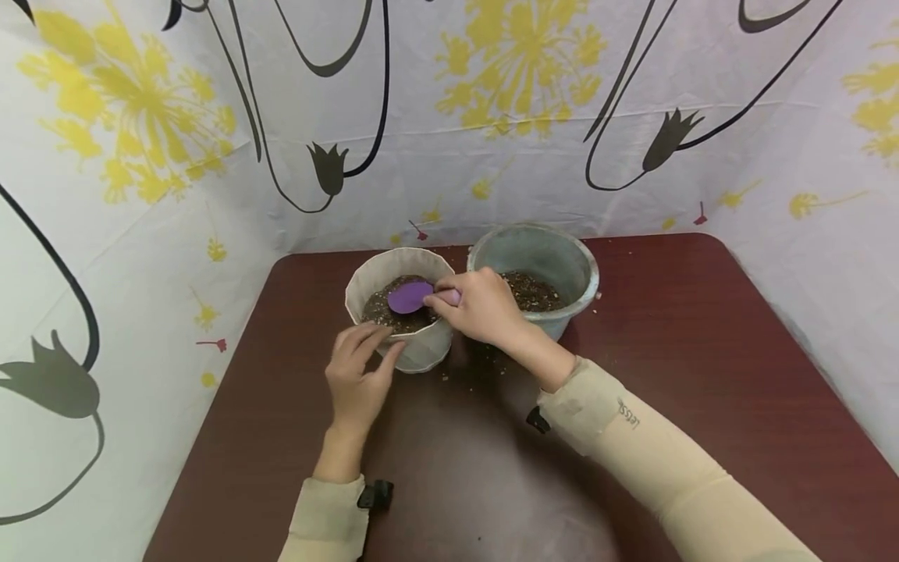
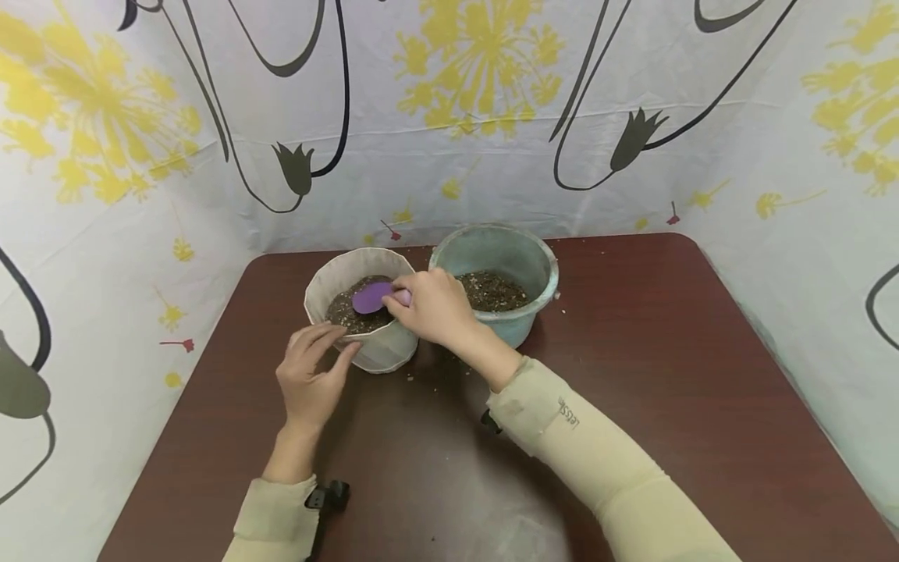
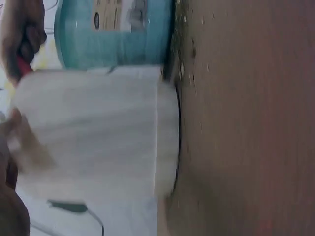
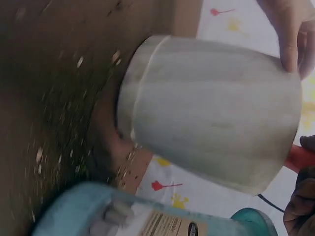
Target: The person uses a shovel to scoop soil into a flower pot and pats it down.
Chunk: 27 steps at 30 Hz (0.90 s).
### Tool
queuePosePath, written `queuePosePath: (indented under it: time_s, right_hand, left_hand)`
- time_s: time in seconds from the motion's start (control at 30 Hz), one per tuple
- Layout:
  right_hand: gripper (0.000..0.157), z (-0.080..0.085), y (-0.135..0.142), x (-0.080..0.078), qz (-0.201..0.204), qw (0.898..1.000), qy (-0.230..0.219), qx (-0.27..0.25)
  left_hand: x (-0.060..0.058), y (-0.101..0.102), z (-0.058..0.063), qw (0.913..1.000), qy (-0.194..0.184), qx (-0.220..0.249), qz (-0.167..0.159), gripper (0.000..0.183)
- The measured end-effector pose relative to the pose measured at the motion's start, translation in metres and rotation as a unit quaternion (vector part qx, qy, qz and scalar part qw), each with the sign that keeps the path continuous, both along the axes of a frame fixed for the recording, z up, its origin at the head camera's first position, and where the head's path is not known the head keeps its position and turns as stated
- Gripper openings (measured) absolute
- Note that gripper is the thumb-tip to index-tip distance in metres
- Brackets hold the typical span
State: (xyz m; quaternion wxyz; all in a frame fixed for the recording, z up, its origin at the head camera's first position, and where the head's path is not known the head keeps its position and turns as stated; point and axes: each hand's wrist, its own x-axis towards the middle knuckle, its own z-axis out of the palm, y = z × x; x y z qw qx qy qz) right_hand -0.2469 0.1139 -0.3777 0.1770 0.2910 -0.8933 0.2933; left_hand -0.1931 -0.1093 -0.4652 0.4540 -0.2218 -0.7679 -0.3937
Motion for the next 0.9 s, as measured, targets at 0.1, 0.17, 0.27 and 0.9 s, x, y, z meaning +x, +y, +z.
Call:
queuePosePath:
  time_s: [0.1,0.17,0.27,0.9]
  right_hand:
    - [0.019,-0.007,-0.002,0.003,-0.012,0.999,0.016,-0.039]
    - [0.019,-0.009,-0.003,0.003,-0.014,0.999,0.015,-0.048]
    - [0.02,-0.009,-0.003,0.003,-0.017,0.999,0.005,-0.044]
    - [0.023,0.008,0.008,-0.001,-0.052,0.997,-0.06,-0.017]
  left_hand:
    - [-0.001,-0.005,-0.001,0.9999,0.002,-0.005,-0.013,0.028]
    - [-0.002,-0.008,0.0,0.9999,-0.001,-0.005,-0.01,0.028]
    - [-0.002,-0.007,0.0,0.9997,0.005,-0.023,-0.004,0.025]
    - [0.001,-0.005,0.013,0.9964,-0.009,-0.084,-0.002,0.031]
